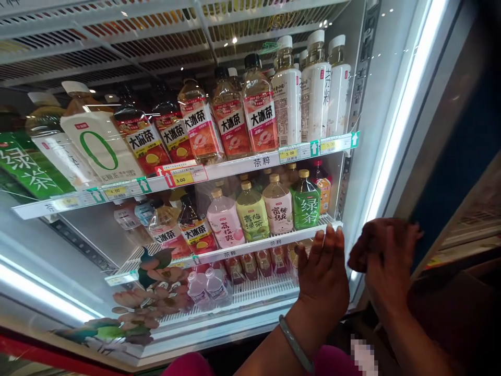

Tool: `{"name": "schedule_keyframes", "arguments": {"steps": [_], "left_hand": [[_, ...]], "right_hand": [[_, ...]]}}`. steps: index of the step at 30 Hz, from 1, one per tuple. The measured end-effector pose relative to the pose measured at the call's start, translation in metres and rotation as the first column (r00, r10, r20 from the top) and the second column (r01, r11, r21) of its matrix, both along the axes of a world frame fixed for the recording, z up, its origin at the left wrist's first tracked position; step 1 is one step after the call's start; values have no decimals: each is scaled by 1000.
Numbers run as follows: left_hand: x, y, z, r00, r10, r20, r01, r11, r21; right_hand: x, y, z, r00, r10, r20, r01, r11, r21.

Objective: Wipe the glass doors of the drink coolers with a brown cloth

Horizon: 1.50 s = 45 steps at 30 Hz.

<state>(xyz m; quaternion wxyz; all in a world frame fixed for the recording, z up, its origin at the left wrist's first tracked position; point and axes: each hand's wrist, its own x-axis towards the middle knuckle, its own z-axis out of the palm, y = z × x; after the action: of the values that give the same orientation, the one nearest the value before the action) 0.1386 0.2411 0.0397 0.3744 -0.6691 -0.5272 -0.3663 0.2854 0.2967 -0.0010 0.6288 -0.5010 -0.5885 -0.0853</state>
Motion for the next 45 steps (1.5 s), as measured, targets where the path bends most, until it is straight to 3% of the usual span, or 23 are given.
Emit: {"name": "schedule_keyframes", "arguments": {"steps": [3,5,6,7,9,12,14,16,18,20,21,23,27,29,31,34,36,37,39,41,43,45], "left_hand": [[11,9,8,1000,9,-24,-8,1000,30],[17,14,15,1000,12,-13,-11,998,69],[19,16,18,1000,3,-12,-2,996,85],[20,17,20,1000,-9,-9,10,995,99],[18,15,21,999,-32,-18,34,993,114],[13,12,22,998,-11,-56,17,994,111],[12,12,27,996,15,-90,-6,994,108],[15,16,37,994,38,-107,-25,992,122],[19,21,52,994,53,-100,-37,987,156],[21,25,67,995,67,-71,-53,981,189],[20,25,72,996,70,-62,-56,979,198],[15,23,78,995,76,-66,-63,980,187],[-4,15,74,986,82,-146,-64,990,125],[-10,13,75,982,89,-166,-70,990,119],[-10,15,84,983,107,-149,-88,987,132],[-6,19,111,988,116,-99,-99,981,166],[-7,22,129,991,108,-77,-92,977,190],[-9,23,136,992,104,-67,-88,975,204],[-18,23,143,993,103,-51,-89,971,222],[-29,21,144,994,96,-57,-80,970,231],[-40,19,143,993,90,-78,-70,970,233],[-48,16,146,992,88,-91,-64,969,237]], "right_hand": [[4,10,49,984,-27,-178,28,1000,4],[0,11,72,992,9,-129,0,998,68],[-3,10,74,997,42,-57,-35,994,108],[-6,9,70,997,73,22,-76,988,135],[-9,7,46,986,107,130,-126,982,143],[-7,8,6,989,80,122,-92,991,94],[-4,10,5,996,56,64,-61,995,83],[-3,12,33,998,51,-27,-49,996,81],[-6,14,75,992,55,-109,-45,995,91],[-11,16,109,993,69,-97,-56,990,130],[-14,16,116,996,72,-58,-62,985,161],[-20,16,108,997,61,54,-71,975,210],[-18,22,46,976,28,217,-77,971,225],[-10,30,40,983,6,185,-44,978,203],[-4,37,68,997,-16,78,0,981,194],[-8,40,141,998,4,-64,10,976,218],[-21,35,175,1000,17,-15,-12,963,269],[-29,30,181,999,24,47,-37,955,295],[-41,19,172,979,50,198,-113,941,320],[-45,12,144,944,82,319,-186,932,310],[-38,14,122,937,70,343,-184,933,311],[-27,23,123,965,37,260,-121,941,316]]}}
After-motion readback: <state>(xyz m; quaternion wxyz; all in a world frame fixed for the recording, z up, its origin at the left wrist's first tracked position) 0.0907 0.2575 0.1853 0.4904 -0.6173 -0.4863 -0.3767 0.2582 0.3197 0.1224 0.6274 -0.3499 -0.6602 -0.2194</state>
